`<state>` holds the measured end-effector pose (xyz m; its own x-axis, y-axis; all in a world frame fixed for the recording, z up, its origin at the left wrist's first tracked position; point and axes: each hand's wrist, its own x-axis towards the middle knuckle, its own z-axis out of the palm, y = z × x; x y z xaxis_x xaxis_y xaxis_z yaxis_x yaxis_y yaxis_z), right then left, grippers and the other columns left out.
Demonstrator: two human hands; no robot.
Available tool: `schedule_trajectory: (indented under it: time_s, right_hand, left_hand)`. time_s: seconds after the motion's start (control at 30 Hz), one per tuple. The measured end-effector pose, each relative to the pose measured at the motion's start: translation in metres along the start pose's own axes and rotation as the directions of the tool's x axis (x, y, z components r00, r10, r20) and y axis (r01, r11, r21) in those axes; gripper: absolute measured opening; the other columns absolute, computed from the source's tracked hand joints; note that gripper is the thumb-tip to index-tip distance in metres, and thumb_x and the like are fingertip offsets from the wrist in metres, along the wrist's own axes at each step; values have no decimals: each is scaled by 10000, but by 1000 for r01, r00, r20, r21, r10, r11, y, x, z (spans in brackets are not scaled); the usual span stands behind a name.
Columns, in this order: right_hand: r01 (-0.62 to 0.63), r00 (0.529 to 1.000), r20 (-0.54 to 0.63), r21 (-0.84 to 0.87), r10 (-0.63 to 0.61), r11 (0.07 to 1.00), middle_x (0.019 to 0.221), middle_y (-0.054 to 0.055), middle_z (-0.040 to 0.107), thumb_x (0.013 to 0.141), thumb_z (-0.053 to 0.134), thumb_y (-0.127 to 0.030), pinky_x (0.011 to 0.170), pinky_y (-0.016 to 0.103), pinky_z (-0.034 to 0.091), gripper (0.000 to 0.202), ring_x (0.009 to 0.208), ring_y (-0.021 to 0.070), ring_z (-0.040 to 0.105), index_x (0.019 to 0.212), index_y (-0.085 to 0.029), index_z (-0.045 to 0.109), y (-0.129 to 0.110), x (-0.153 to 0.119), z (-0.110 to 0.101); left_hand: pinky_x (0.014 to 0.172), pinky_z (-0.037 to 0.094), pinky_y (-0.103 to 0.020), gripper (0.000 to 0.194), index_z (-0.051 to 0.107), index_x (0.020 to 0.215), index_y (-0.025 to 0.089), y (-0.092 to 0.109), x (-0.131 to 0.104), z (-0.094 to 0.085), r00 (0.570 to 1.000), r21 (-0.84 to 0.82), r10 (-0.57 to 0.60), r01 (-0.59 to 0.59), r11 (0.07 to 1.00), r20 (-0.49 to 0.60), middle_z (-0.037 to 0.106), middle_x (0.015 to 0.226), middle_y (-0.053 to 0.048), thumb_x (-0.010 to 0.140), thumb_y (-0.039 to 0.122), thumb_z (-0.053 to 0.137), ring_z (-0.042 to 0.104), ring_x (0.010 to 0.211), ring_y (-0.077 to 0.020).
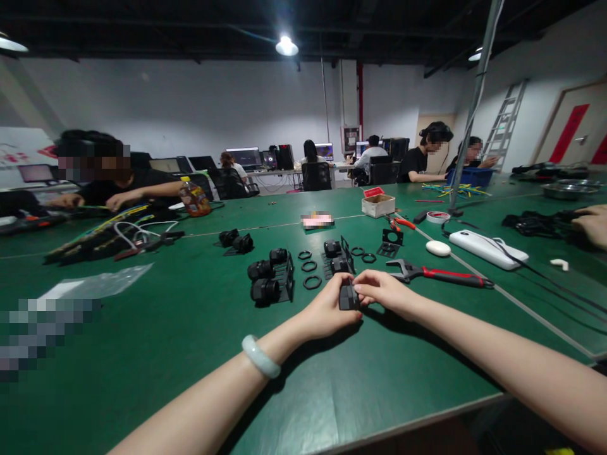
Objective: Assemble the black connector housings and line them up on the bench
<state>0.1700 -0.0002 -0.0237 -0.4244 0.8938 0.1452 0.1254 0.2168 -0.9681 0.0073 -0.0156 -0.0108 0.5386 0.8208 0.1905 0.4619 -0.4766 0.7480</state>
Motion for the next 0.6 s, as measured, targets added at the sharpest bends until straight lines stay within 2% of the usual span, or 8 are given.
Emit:
schedule_trajectory:
  time_s: [0.13, 0.23, 0.6]
  right_hand:
    - [155, 980, 132, -46, -148, 987, 907, 49, 535, 627, 570, -238, 711, 268, 410, 341, 789, 130, 516, 944, -153, 478, -3, -7, -5]
    - [182, 966, 187, -10, -177, 983, 963, 57, 514, 622, 579, -209, 719, 276, 419, 415, 834, 139, 513, 1006, -166, 428, -2, -10, -5]
    - [190, 979, 104, -134, -177, 973, 923, 56, 538, 623, 574, -203, 726, 292, 415, 340, 812, 149, 523, 942, -148, 471, 3, -8, -1]
  left_hand:
    - [625, 398, -236, 500, 323, 1046, 165, -2, 0, 1, 1000, 1, 21, -21, 1000, 2, 438, 896, -25, 591, 182, 529, 448, 755, -126]
    - [672, 392, -255, 504, 330, 1047, 159, -3, 0, 1, 999, 22, 40, -39, 999, -14, 443, 910, -30, 589, 195, 538, 444, 796, -141]
    - [663, 389, -248, 511, 335, 1045, 157, -6, -2, 1, 999, 30, 37, -37, 999, -18, 442, 923, -35, 578, 185, 540, 440, 795, -138]
